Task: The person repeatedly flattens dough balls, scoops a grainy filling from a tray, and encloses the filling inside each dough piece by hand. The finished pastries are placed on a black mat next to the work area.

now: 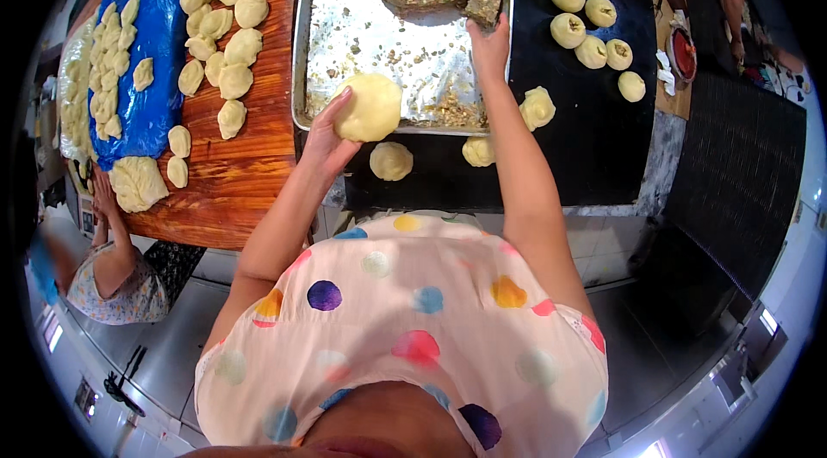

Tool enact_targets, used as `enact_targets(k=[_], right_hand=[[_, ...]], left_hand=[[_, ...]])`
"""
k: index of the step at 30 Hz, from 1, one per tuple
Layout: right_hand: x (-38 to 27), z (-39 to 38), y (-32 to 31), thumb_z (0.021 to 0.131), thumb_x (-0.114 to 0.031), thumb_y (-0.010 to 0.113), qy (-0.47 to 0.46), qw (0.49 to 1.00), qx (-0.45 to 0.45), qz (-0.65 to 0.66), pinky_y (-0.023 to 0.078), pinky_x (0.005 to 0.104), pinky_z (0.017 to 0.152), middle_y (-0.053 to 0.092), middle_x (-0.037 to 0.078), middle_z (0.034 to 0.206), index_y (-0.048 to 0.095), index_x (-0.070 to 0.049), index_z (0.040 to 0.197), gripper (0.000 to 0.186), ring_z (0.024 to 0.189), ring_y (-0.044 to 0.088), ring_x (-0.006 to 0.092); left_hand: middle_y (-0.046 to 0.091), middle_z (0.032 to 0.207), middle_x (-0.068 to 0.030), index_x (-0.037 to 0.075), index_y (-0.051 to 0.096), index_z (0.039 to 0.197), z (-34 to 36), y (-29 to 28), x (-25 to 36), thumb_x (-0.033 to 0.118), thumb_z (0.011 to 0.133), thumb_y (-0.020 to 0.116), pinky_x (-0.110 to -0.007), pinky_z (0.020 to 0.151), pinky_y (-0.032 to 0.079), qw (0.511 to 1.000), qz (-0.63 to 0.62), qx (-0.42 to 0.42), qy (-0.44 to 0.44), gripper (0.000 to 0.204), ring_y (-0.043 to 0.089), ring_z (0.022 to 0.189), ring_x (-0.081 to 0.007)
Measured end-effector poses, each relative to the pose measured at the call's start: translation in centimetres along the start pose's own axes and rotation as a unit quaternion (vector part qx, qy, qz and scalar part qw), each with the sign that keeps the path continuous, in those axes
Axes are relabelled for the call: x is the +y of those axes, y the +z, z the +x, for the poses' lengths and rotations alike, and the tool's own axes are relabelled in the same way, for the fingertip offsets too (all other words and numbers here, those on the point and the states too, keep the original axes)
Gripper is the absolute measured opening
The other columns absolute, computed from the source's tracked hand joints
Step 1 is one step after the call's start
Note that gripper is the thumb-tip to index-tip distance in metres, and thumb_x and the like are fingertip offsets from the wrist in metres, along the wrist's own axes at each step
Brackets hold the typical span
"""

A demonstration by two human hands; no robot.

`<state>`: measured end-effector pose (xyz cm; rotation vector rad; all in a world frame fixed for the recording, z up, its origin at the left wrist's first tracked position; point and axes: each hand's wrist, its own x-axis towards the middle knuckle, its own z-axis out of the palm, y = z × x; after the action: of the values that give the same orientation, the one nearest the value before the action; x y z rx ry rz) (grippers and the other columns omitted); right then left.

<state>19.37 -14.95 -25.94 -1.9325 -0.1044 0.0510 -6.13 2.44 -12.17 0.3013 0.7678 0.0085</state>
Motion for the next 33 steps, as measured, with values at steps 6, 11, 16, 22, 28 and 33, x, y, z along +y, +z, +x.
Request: enact_targets(k=[6, 11, 16, 22, 28, 33], right_hand=[[2.3, 1.4, 4.6, 0.071, -0.02, 0.079, 0.079, 0.994, 0.027, 0.066, 0.04, 0.0374, 0.101, 0.053, 0.025, 0.129, 0.04, 0.008, 0.134, 0.08, 0.118, 0.054, 0.0344], [3.1, 1.2, 5.1, 0.066, -0.016, 0.079, 0.067, 0.989, 0.069, 0.112, 0.04, 0.0356, 0.101, 0.055, 0.023, 0.127, 0.038, 0.007, 0.136, 0.084, 0.117, 0.055, 0.0326], [0.7, -0.4, 6.4, 0.066, -0.011, 0.078, 0.081, 0.992, 0.091, -0.014, 0.041, 0.0378, 0.099, 0.055, 0.021, 0.125, 0.042, 0.005, 0.131, 0.076, 0.115, 0.055, 0.0323], [2.7, -0.5, 4.4, 0.067, -0.01, 0.082, 0.006, 0.997, 0.044, 0.059, 0.047, 0.0341, 0.089, 0.06, 0.014, 0.109, 0.046, 0.001, 0.127, 0.071, 0.102, 0.059, 0.0246], [0.3, 3.3, -0.1, 0.067, -0.029, 0.084, 0.024, 0.973, -0.193, -0.123, 0.047, 0.0365, 0.091, 0.062, 0.018, 0.111, 0.05, 0.001, 0.127, 0.075, 0.105, 0.06, 0.0288], [0.1, 3.2, 0.5, 0.065, -0.037, 0.084, -0.022, 0.965, -0.177, -0.195, 0.044, 0.0406, 0.098, 0.057, 0.023, 0.12, 0.047, -0.001, 0.134, 0.086, 0.115, 0.053, 0.0361]], left_hand=[[0.055, 0.129, -0.0149, 0.002, 0.047, 0.131, -1.4, -4.6, 1.0, 0.024, 0.091, 0.064, -0.048, 0.102, 0.046, 0.998, -0.036, 0.044, -0.023, 0.049, 0.055, 0.12, -0.0307], [0.057, 0.128, -0.0147, 0.002, 0.048, 0.13, -0.9, -5.5, 2.2, 0.024, 0.09, 0.065, -0.048, 0.102, 0.046, 0.998, -0.029, 0.049, -0.025, 0.049, 0.056, 0.12, -0.0304], [0.057, 0.129, -0.0138, 0.004, 0.05, 0.129, -0.4, -5.4, 3.1, 0.023, 0.089, 0.067, -0.049, 0.102, 0.045, 0.998, -0.013, 0.052, -0.017, 0.047, 0.055, 0.12, -0.0303], [0.058, 0.127, -0.0123, 0.005, 0.051, 0.128, -0.3, -3.8, 3.3, 0.023, 0.089, 0.067, -0.049, 0.101, 0.045, 0.995, 0.028, 0.081, -0.042, 0.045, 0.055, 0.119, -0.0297], [0.058, 0.126, -0.0119, 0.005, 0.051, 0.127, 0.4, -4.3, 3.0, 0.024, 0.09, 0.066, -0.048, 0.101, 0.045, 0.997, 0.027, 0.066, -0.033, 0.045, 0.056, 0.119, -0.0294], [0.057, 0.128, -0.0123, 0.004, 0.051, 0.128, 0.7, -3.5, 2.3, 0.023, 0.09, 0.066, -0.048, 0.102, 0.045, 0.997, 0.032, 0.055, -0.037, 0.045, 0.055, 0.12, -0.0294]])
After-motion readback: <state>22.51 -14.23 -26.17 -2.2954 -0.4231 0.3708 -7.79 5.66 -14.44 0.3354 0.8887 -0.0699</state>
